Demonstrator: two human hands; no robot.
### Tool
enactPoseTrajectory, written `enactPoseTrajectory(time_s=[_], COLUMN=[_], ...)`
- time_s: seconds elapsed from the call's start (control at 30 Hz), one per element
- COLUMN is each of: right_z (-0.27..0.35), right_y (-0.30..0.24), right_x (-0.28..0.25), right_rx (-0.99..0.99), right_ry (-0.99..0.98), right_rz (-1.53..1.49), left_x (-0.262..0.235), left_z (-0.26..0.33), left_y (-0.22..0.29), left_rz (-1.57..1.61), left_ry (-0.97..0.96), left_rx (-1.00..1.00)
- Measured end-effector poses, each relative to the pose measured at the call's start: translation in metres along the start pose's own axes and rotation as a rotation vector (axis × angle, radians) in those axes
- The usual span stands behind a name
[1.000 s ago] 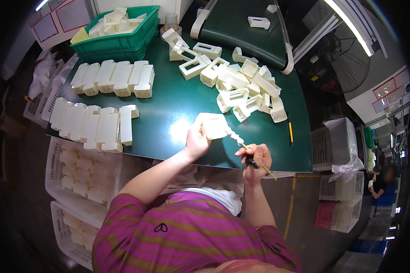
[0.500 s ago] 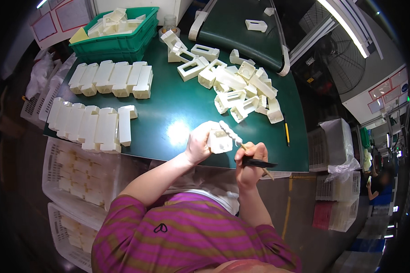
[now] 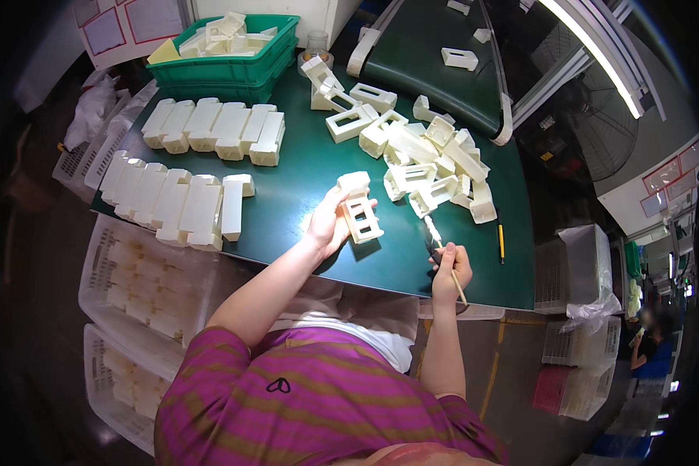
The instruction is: Trimming excess plastic and marking white plastic housings at a workstation.
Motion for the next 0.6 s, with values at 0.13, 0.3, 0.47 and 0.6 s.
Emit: enactPoseTrajectory(time_s=[0.13, 0.3, 0.47, 0.6], right_z=[0.004, 0.004, 0.006, 0.007], right_y=[0.010, -0.008, -0.003, -0.002], right_x=[-0.005, 0.001, -0.001, -0.005], right_rx=[-0.021, -0.077, -0.047, -0.081], right_ry=[-0.068, -0.170, -0.174, -0.195], right_rz=[0.188, 0.227, 0.150, 0.146], left_x=[0.011, 0.034, 0.018, 0.018], left_z=[-0.009, -0.013, -0.012, 0.002], left_y=[0.042, 0.095, 0.083, 0.068], left_rz=[-0.761, -1.952, -2.486, -2.587], left_ry=[0.121, 0.239, 0.413, 0.314], left_rx=[0.161, 0.643, 0.654, 0.612])
Point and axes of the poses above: each hand's wrist, its own z-axis away from the middle knuckle, its own x-axis out of the palm, y = z × x, the point moved 4 cm from there along -z, towards the middle knuckle, and after that the axes turned 2 degrees about -x, right-handed, at the moved point
